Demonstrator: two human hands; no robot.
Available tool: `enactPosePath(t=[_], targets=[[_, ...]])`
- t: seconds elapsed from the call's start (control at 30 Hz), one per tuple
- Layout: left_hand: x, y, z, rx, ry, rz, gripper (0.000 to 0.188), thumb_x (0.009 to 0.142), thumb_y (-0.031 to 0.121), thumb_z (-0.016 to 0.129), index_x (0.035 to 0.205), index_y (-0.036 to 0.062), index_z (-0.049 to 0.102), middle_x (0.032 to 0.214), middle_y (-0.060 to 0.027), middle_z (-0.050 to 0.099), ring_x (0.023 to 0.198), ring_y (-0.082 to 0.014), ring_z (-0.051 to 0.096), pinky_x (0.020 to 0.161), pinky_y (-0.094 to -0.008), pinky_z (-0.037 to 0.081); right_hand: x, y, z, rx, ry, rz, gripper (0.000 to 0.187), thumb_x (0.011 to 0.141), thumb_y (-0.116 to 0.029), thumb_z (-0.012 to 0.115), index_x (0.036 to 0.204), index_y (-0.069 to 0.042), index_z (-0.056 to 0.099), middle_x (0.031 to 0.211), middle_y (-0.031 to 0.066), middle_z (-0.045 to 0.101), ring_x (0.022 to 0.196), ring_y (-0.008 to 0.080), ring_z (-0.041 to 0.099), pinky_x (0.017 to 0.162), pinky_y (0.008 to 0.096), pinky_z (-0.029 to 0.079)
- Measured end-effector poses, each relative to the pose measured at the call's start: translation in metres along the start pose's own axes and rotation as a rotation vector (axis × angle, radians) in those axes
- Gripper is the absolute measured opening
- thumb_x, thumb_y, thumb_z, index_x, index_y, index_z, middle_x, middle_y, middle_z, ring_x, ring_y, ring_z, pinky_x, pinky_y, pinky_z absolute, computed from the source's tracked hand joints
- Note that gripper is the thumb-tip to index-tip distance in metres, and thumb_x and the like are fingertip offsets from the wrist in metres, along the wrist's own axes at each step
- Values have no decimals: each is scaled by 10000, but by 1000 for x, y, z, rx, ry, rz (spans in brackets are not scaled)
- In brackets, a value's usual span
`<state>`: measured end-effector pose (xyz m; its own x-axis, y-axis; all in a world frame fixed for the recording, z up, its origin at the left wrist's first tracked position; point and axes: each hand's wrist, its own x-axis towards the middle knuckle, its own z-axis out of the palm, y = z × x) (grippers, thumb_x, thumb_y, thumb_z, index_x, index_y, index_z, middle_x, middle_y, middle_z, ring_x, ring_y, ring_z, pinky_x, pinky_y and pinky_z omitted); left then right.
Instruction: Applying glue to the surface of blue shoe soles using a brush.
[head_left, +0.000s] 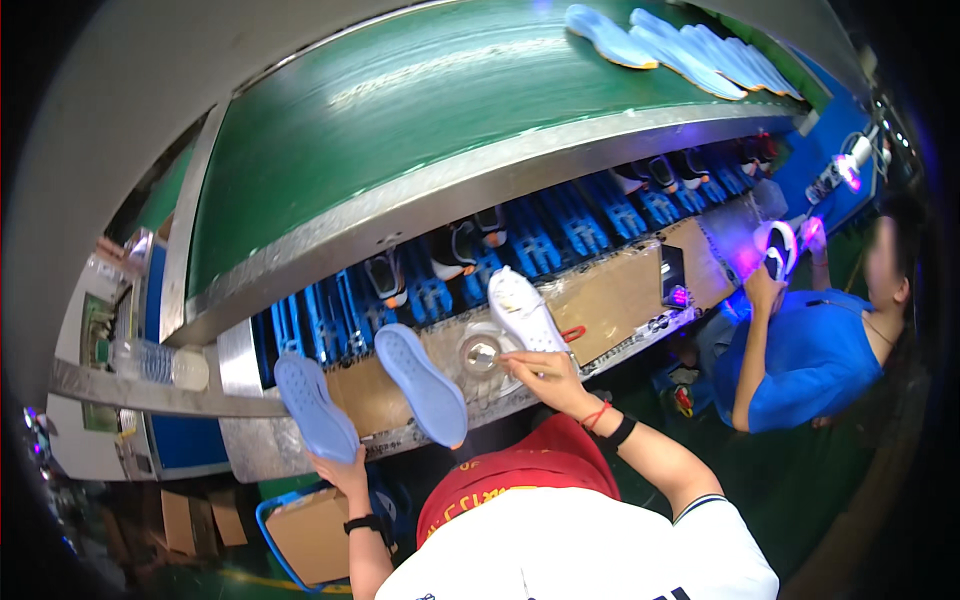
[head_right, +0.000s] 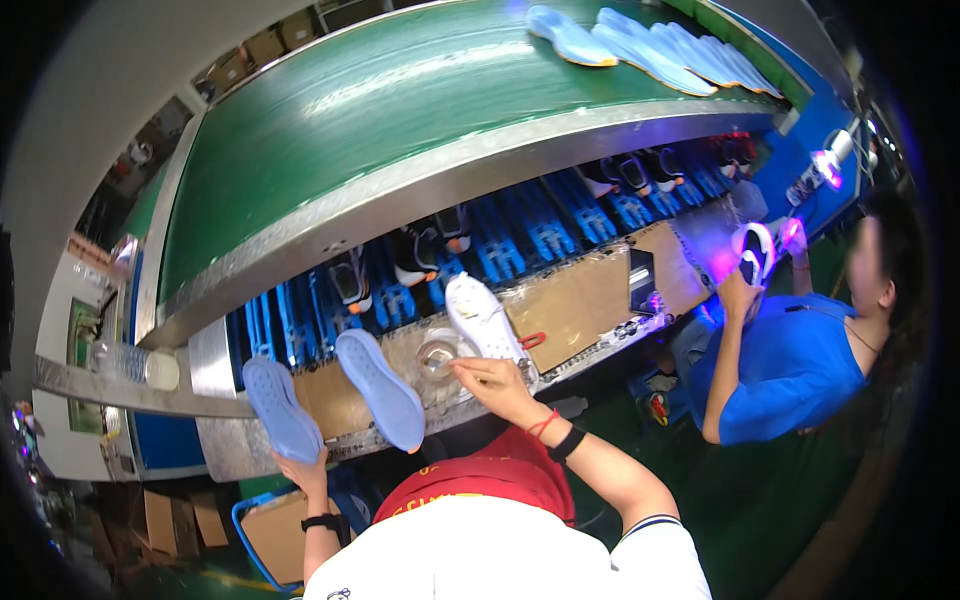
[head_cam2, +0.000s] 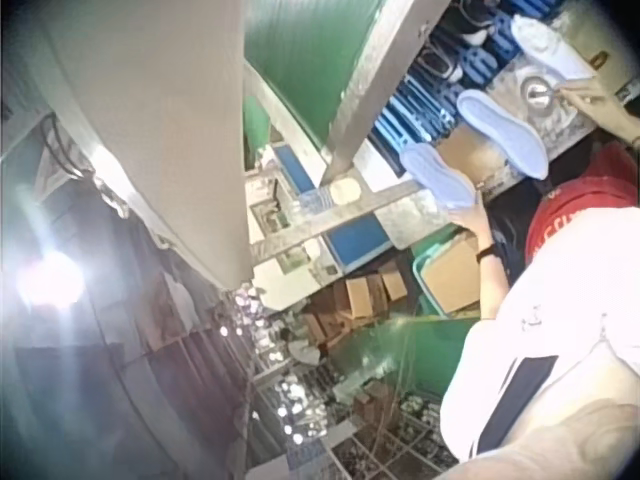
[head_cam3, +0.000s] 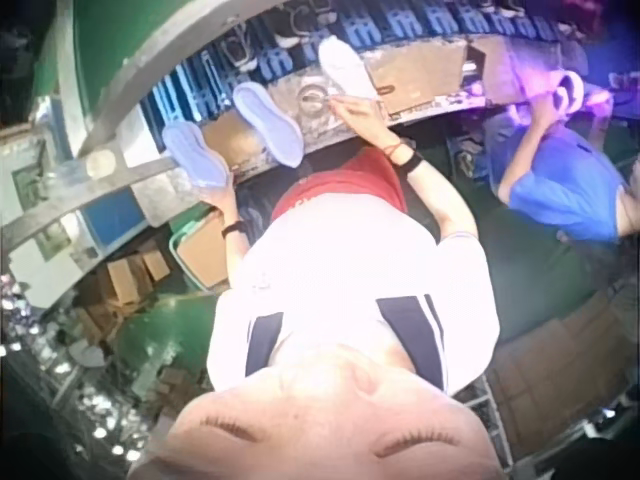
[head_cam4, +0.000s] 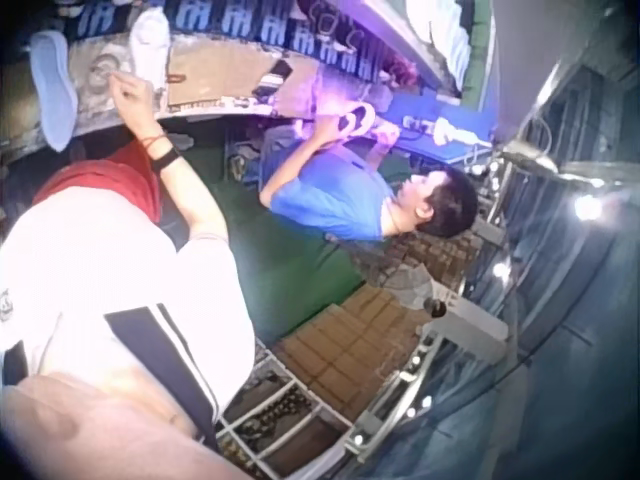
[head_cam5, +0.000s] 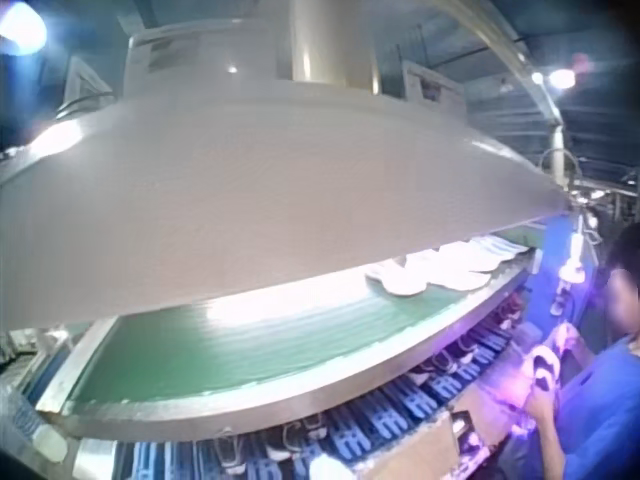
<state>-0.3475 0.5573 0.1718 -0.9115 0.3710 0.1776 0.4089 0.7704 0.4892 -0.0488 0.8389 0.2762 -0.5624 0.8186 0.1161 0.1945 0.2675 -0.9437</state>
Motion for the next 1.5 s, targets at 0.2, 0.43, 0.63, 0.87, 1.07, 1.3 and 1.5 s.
enactPosePath(t=[0.2,0.43,0.63,0.87,1.07,1.3,1.5], targets=[[16,20,-23,75,-51,-128,1171,523,140,824,1407,-23,73,1273,-281,338,1200,-433,319,1019,-473,285,12,30,23,-181,-10,49,181,829,-193,625,910,-48,697,805,133,674,629,258,651,570,302,502],[33,-26,-40,-81,-91,-168,1208,510,139,838,1403,-6,37,1251,-269,326,1183,-383,358,1001,-442,313,11,52,34,-112,18,143,217,852,-241,611,921,-54,695,718,132,667,631,224,666,573,297,502],[49,-12,-62,-846,-446,-600,570,794,173,690,1238,-28,393,1138,-141,524,949,-266,551,697,-326,491,8,57,30,-57,5,154,223,858,-215,605,913,-17,689,736,113,684,659,180,675,602,265,504],[21,17,-85,-1439,-492,-500,432,834,70,596,1213,-30,416,1130,-130,550,1014,-266,569,812,-403,507,8,28,16,-36,41,180,194,862,-172,601,913,-9,693,733,81,692,654,119,657,618,228,496],[-5,104,-81,-1309,-769,-369,548,780,-39,595,1271,-8,354,1194,-133,509,1065,-248,561,875,-387,503,3,36,5,-64,8,252,199,878,-143,575,951,10,680,762,88,695,665,93,639,625,219,494],[-7,176,-64,-1220,-569,-82,485,780,-61,629,1209,-27,404,1162,-114,531,1063,-182,536,941,-313,411,-4,-56,-21,269,-26,115,229,904,-95,514,993,74,641,825,139,684,722,129,633,671,231,501],[-10,207,-69,-1189,-523,37,393,803,-55,617,1153,-33,440,1096,-110,563,1005,-166,568,864,-291,466,-14,-97,-13,283,-191,-140,187,861,-33,522,945,66,656,792,161,682,651,174,661,582,249,532]])
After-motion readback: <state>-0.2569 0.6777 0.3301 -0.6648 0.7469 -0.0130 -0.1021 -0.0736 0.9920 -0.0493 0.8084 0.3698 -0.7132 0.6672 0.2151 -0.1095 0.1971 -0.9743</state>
